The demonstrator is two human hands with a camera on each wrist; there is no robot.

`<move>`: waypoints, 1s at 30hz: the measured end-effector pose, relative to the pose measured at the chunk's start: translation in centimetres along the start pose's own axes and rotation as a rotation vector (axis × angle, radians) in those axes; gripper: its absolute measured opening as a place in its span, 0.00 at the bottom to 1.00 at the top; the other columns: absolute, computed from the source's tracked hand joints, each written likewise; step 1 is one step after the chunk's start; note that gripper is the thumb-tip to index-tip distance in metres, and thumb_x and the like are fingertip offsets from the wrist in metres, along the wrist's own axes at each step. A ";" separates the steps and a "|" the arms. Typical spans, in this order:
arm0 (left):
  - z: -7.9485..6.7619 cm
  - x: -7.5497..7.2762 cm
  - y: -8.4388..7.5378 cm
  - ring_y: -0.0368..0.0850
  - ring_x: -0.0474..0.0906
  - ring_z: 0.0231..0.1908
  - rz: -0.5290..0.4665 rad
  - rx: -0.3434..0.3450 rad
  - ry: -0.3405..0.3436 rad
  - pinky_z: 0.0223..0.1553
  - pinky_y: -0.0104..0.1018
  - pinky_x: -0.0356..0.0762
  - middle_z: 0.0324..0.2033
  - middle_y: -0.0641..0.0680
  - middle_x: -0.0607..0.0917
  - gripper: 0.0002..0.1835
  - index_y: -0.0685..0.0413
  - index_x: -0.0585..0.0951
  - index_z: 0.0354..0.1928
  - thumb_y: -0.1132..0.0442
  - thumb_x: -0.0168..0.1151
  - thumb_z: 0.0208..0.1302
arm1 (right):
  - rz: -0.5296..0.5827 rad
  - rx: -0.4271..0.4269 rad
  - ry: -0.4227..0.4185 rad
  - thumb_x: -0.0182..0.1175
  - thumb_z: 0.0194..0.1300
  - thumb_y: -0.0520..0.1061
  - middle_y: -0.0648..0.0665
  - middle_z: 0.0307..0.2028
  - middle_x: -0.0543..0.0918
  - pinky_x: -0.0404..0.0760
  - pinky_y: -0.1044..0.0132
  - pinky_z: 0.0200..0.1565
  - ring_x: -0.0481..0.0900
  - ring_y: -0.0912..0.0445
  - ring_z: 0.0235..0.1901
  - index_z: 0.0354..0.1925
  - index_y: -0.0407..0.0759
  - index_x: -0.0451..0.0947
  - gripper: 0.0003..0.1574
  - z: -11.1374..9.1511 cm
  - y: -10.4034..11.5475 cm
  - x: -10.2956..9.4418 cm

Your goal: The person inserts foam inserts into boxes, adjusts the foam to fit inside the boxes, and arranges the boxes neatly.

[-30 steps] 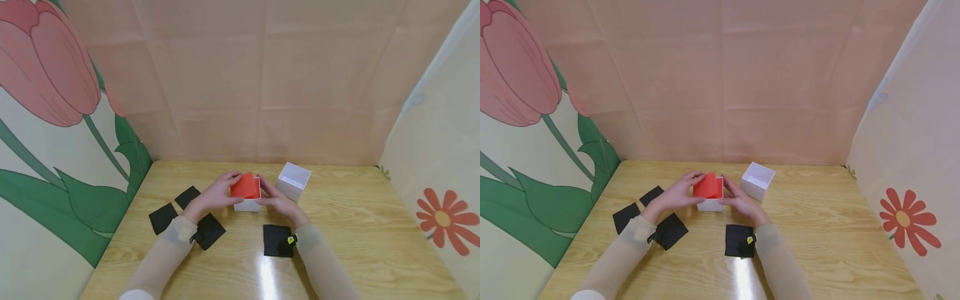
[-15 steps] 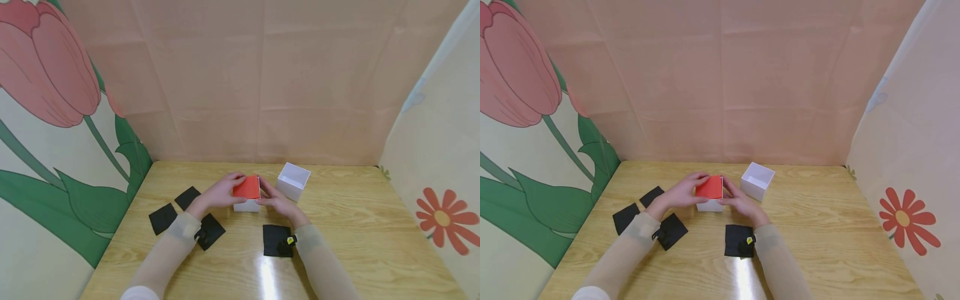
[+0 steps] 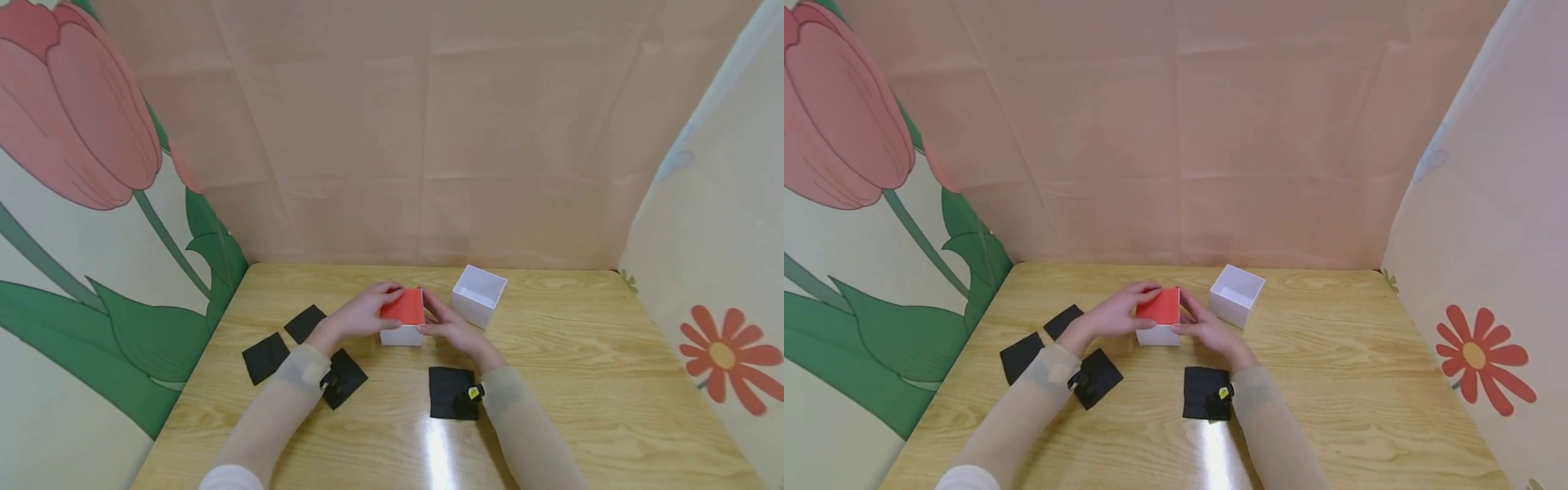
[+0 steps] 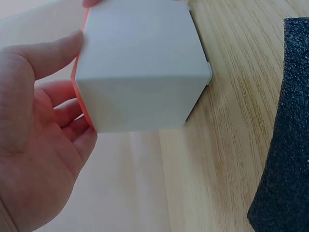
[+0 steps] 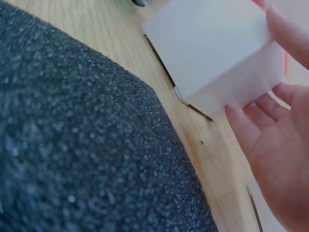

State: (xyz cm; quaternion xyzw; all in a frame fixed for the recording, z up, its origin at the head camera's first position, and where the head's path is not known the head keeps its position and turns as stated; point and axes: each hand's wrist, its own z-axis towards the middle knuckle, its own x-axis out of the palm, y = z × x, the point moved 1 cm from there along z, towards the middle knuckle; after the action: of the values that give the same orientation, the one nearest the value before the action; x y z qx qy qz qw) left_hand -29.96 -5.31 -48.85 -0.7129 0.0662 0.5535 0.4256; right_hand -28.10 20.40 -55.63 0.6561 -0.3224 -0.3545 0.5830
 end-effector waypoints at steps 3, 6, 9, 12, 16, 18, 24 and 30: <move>0.0 0.0 0.0 0.54 0.61 0.77 -0.001 -0.018 0.003 0.73 0.52 0.68 0.81 0.53 0.63 0.42 0.54 0.65 0.82 0.48 0.70 0.73 | -0.001 0.000 0.004 0.67 0.75 0.50 0.51 0.86 0.47 0.56 0.41 0.79 0.50 0.41 0.83 0.88 0.58 0.41 0.59 0.0 0.0 0.1; -0.1 0.0 -0.1 0.53 0.61 0.77 0.011 -0.029 0.004 0.72 0.51 0.70 0.81 0.52 0.63 0.42 0.53 0.66 0.82 0.47 0.69 0.73 | 0.000 -0.002 0.003 0.67 0.75 0.50 0.51 0.86 0.47 0.56 0.42 0.79 0.50 0.41 0.83 0.88 0.58 0.41 0.59 0.1 0.0 0.1; 0.0 0.1 -0.2 0.53 0.61 0.77 0.041 -0.017 -0.006 0.72 0.50 0.71 0.81 0.53 0.63 0.41 0.54 0.66 0.82 0.47 0.68 0.74 | -0.001 -0.001 0.000 0.67 0.75 0.50 0.51 0.86 0.47 0.57 0.42 0.79 0.50 0.42 0.83 0.88 0.57 0.41 0.60 0.1 -0.1 0.1; 0.2 0.0 -0.6 0.54 0.62 0.76 0.055 0.003 -0.036 0.71 0.50 0.72 0.81 0.55 0.64 0.39 0.55 0.68 0.81 0.46 0.67 0.75 | -0.006 -0.003 -0.001 0.67 0.75 0.51 0.51 0.86 0.47 0.56 0.41 0.79 0.50 0.41 0.83 0.88 0.56 0.41 0.60 0.2 -0.1 0.1; 0.8 -0.3 -1.3 0.52 0.66 0.72 0.066 0.016 -0.081 0.67 0.48 0.77 0.77 0.54 0.69 0.36 0.52 0.73 0.78 0.45 0.68 0.75 | -0.013 -0.010 -0.008 0.67 0.75 0.50 0.51 0.86 0.47 0.58 0.42 0.78 0.51 0.41 0.83 0.88 0.58 0.42 0.59 0.1 0.0 0.1; 1.1 -0.4 -1.7 0.51 0.68 0.70 0.081 0.024 -0.098 0.64 0.47 0.79 0.74 0.52 0.72 0.34 0.49 0.77 0.76 0.46 0.69 0.74 | -0.012 -0.017 -0.010 0.67 0.75 0.50 0.51 0.86 0.48 0.60 0.43 0.77 0.52 0.41 0.83 0.88 0.58 0.42 0.59 0.1 0.0 0.1; 1.7 -0.3 -1.9 0.48 0.70 0.64 0.140 0.046 -0.090 0.58 0.41 0.81 0.68 0.51 0.76 0.30 0.45 0.81 0.73 0.46 0.70 0.73 | -0.015 -0.034 0.000 0.66 0.75 0.49 0.50 0.86 0.47 0.62 0.44 0.76 0.52 0.40 0.82 0.88 0.55 0.42 0.59 0.1 0.1 0.1; 2.1 0.0 -1.9 0.46 0.70 0.62 0.159 0.044 -0.079 0.56 0.38 0.81 0.66 0.49 0.77 0.31 0.44 0.81 0.72 0.45 0.72 0.71 | -0.005 -0.005 -0.009 0.67 0.75 0.50 0.53 0.85 0.48 0.60 0.44 0.77 0.53 0.42 0.82 0.88 0.58 0.43 0.58 0.1 0.1 0.1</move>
State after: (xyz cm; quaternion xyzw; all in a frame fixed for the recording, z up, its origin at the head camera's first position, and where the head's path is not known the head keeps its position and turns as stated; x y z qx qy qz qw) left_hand -30.37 -2.68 -47.91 -0.6734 0.1179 0.6116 0.3983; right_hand -28.15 20.28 -55.54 0.6538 -0.3223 -0.3598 0.5824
